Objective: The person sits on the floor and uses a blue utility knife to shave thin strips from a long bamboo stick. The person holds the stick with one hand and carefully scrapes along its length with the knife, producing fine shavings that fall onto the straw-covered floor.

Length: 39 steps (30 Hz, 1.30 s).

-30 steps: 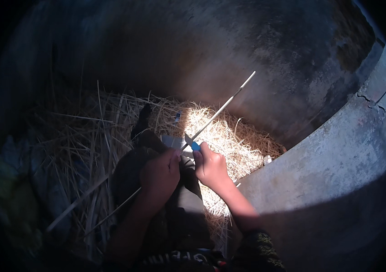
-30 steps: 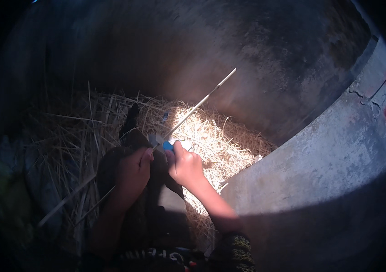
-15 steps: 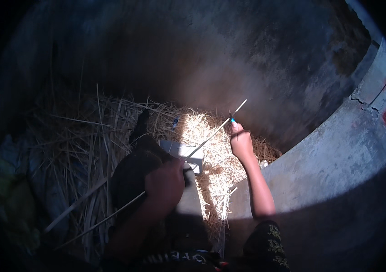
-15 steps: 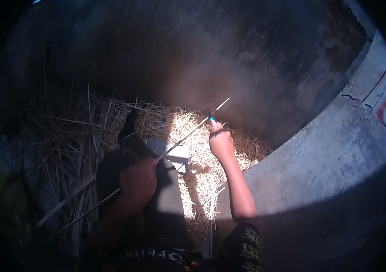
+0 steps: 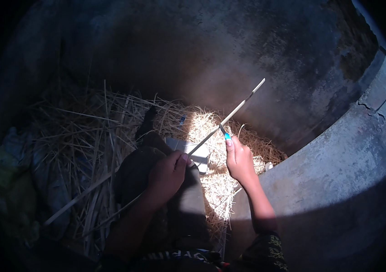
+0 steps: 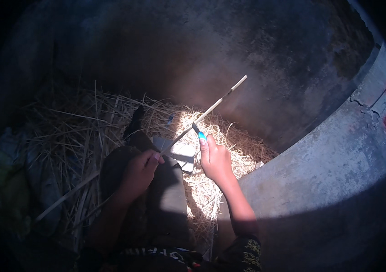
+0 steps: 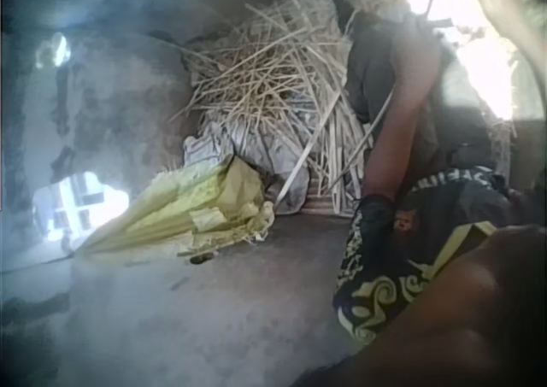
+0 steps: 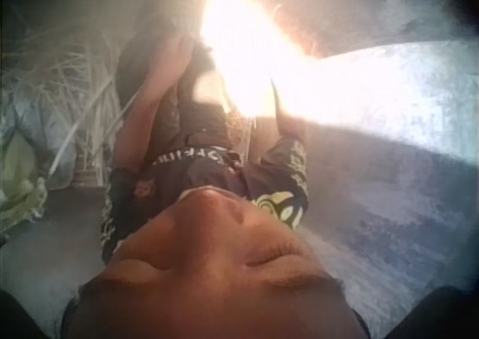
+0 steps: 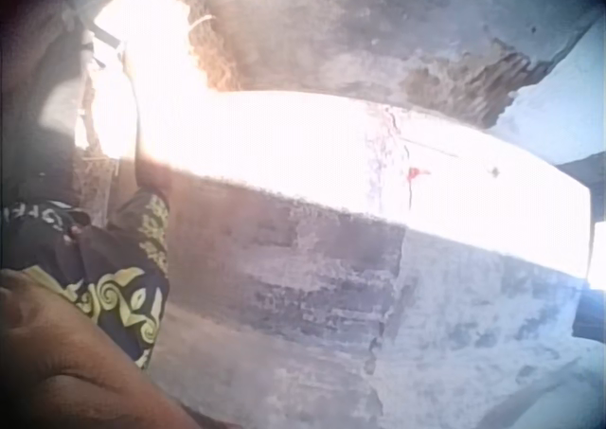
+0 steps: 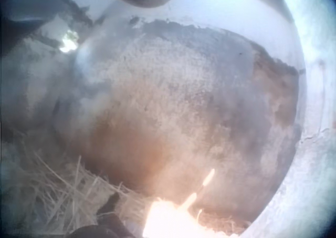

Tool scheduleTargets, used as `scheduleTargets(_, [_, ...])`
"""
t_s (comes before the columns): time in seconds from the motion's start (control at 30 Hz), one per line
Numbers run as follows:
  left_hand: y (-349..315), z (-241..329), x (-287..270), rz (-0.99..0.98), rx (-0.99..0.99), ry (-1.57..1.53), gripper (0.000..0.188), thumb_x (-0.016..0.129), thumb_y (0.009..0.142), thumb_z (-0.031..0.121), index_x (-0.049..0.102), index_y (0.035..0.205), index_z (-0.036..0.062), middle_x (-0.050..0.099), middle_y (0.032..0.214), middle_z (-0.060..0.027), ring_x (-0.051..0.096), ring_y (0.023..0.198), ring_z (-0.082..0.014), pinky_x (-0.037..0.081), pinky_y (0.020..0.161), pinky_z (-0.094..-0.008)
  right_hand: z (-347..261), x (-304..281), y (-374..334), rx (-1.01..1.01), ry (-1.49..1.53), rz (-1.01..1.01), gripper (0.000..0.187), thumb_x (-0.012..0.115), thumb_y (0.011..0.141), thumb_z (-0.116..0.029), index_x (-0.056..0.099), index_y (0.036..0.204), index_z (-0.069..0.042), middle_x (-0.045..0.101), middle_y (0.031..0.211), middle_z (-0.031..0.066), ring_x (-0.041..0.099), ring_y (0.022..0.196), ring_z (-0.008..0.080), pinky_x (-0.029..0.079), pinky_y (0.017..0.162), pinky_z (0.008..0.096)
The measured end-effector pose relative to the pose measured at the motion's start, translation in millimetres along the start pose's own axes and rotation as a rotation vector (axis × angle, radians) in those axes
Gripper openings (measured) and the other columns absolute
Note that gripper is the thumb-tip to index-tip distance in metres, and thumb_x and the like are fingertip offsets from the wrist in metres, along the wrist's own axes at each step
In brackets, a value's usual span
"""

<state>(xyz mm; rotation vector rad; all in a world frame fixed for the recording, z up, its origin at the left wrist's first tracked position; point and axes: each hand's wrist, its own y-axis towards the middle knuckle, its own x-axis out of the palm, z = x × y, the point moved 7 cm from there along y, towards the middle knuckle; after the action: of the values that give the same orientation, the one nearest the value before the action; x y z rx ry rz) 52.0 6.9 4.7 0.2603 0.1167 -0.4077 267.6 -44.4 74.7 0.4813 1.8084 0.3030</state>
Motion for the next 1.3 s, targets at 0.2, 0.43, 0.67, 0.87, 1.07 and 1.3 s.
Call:
scheduleTargets(0.2, [-7,19,-13,-0.061,-0.004,-0.127,0.025,0.05,0.106,0.022,0.068,0.099,0.005,0.057,0.076,0.001,0.051,0.069,-0.0058,0.044,0.062,-0.0257,-23,-9,0,-0.035,0.032,-0.003,0.033,0.042,0.106,-0.034,0.051,0.094,-0.005,0.058,0.06,0.0234,0.061,0.059,0.0473,0.045,0.055,0.0545])
scheduleTargets(0.43, [-6,15,-16,-0.041,0.054,-0.103,0.02,0.054,0.104,0.02,0.066,0.101,0.0048,0.057,0.077,-0.0002,0.052,0.07,-0.0058,0.044,0.06,-0.0258,-38,-11,3,-0.07,0.03,-0.002,0.032,0.043,0.106,-0.033,0.052,0.094,-0.005,0.058,0.061,0.0226,0.061,0.059,0.0466,0.045,0.054,0.0538])
scheduleTargets(0.67, [-7,21,-20,-0.033,-0.038,-0.11,0.013,0.058,0.102,0.016,0.064,0.101,0.0043,0.061,0.072,-0.005,0.054,0.063,-0.0092,0.045,0.058,-0.0293,-47,-9,3,-0.085,0.028,-0.037,0.033,0.043,0.106,-0.034,0.051,0.095,-0.004,0.06,0.062,0.0229,0.061,0.06,0.0467,0.046,0.055,0.0539])
scheduleTargets(0.87, [-5,19,-12,0.041,0.112,0.269,0.017,0.052,0.101,0.023,0.057,0.104,0.0077,0.065,0.075,-0.0241,0.066,0.078,-0.0466,0.05,0.065,-0.0566,-51,14,-1,-0.116,-0.05,-0.09,0.03,0.047,0.104,-0.031,0.051,0.094,-0.003,0.061,0.061,0.0233,0.062,0.059,0.0472,0.049,0.054,0.0546])
scheduleTargets(1.07, [-5,21,-8,0.064,0.117,0.429,0.012,0.052,0.099,0.02,0.056,0.103,0.0094,0.065,0.07,-0.0227,0.066,0.071,-0.0457,0.051,0.061,-0.0575,-63,23,-13,-0.18,-0.031,-0.046,0.022,0.061,0.095,-0.022,0.054,0.087,-0.003,0.062,0.059,0.0207,0.064,0.057,0.0426,0.05,0.051,0.0507])
scheduleTargets(1.3, [-1,18,-3,0.095,0.135,0.513,0.011,0.053,0.099,0.02,0.057,0.104,0.0098,0.065,0.067,-0.0205,0.067,0.068,-0.0446,0.052,0.062,-0.0564,-49,15,12,-0.272,-0.178,0.063,0.028,0.056,0.099,-0.029,0.053,0.088,-0.003,0.063,0.061,0.0181,0.065,0.056,0.0399,0.051,0.05,0.0485])
